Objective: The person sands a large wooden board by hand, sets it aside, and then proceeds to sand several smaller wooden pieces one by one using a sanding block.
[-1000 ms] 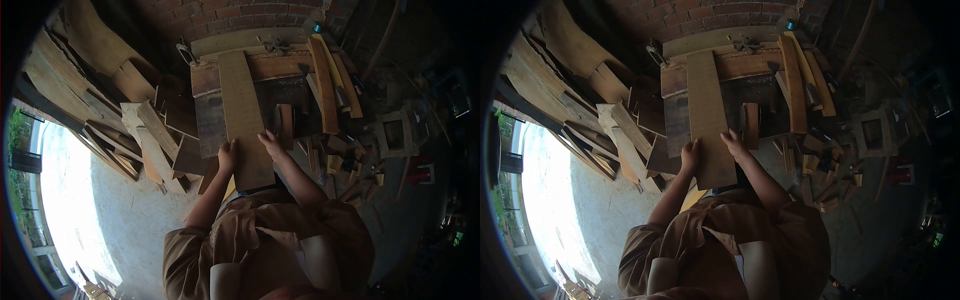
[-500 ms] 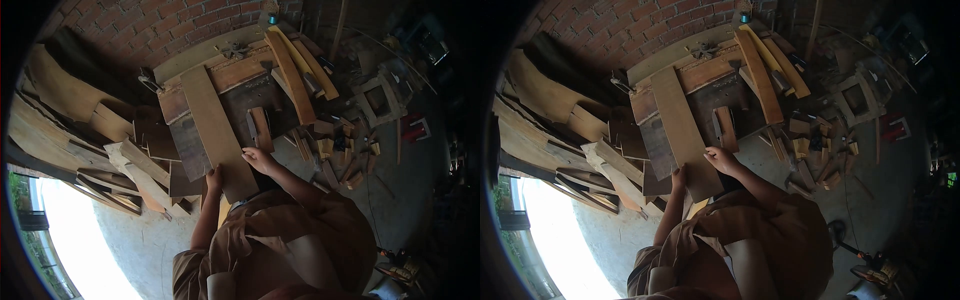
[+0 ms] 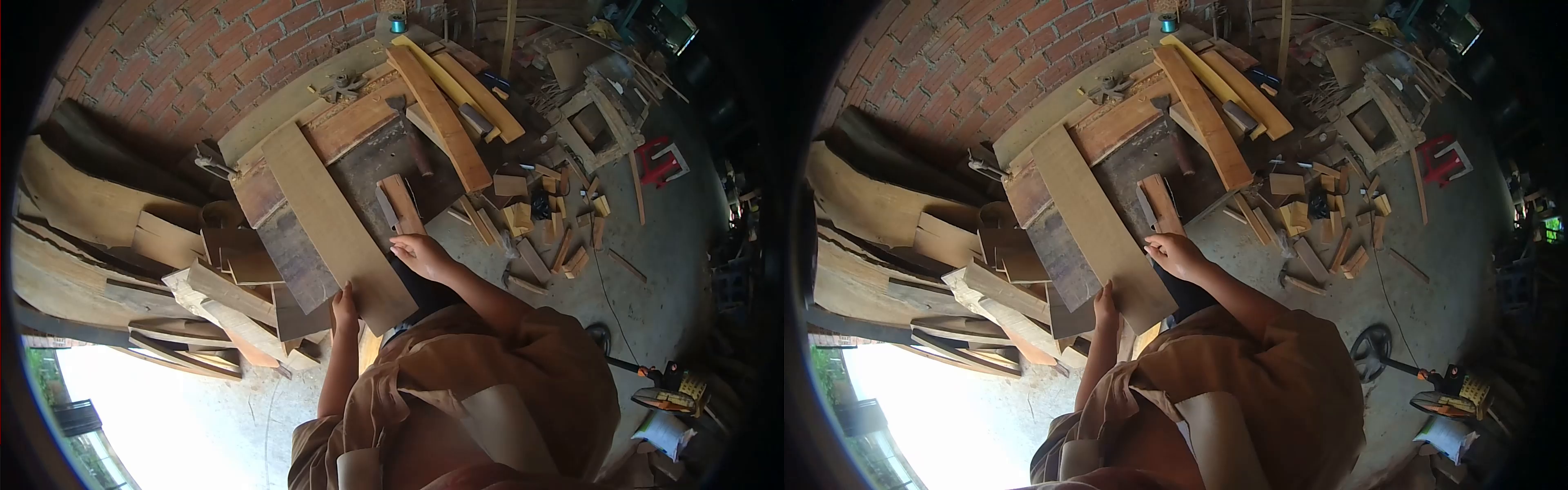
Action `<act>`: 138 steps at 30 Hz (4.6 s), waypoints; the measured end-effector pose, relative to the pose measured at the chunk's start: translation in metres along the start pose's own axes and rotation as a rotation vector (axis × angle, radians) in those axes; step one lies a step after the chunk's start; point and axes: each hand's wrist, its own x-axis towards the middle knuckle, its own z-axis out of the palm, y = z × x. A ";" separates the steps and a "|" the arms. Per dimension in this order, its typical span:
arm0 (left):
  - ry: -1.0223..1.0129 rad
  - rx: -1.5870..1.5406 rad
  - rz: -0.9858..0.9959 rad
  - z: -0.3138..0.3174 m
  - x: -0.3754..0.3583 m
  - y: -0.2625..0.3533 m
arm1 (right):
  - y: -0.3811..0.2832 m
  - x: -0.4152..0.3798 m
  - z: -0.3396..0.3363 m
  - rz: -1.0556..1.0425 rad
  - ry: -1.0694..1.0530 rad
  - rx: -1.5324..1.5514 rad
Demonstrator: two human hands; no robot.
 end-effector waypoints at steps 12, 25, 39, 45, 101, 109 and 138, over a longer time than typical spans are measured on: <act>0.089 1.082 0.216 0.002 -0.028 0.035 | 0.027 0.038 -0.100 0.025 0.270 -0.051; 0.294 1.242 0.575 0.145 0.005 0.108 | 0.121 0.140 -0.257 0.026 0.523 -0.458; 0.306 1.193 0.436 0.193 0.037 0.069 | 0.152 0.146 -0.263 0.116 0.243 -0.386; 0.436 1.125 0.605 0.194 0.043 0.043 | 0.151 0.156 -0.270 0.146 0.163 -0.423; 0.142 0.909 0.918 0.345 0.128 0.149 | 0.099 0.135 -0.232 0.010 0.150 -0.416; 0.177 0.792 0.907 0.389 0.166 0.142 | 0.090 0.129 -0.231 0.052 0.145 -0.510; 0.165 0.872 0.873 0.387 0.184 0.158 | 0.120 0.196 -0.242 -0.017 0.226 -0.355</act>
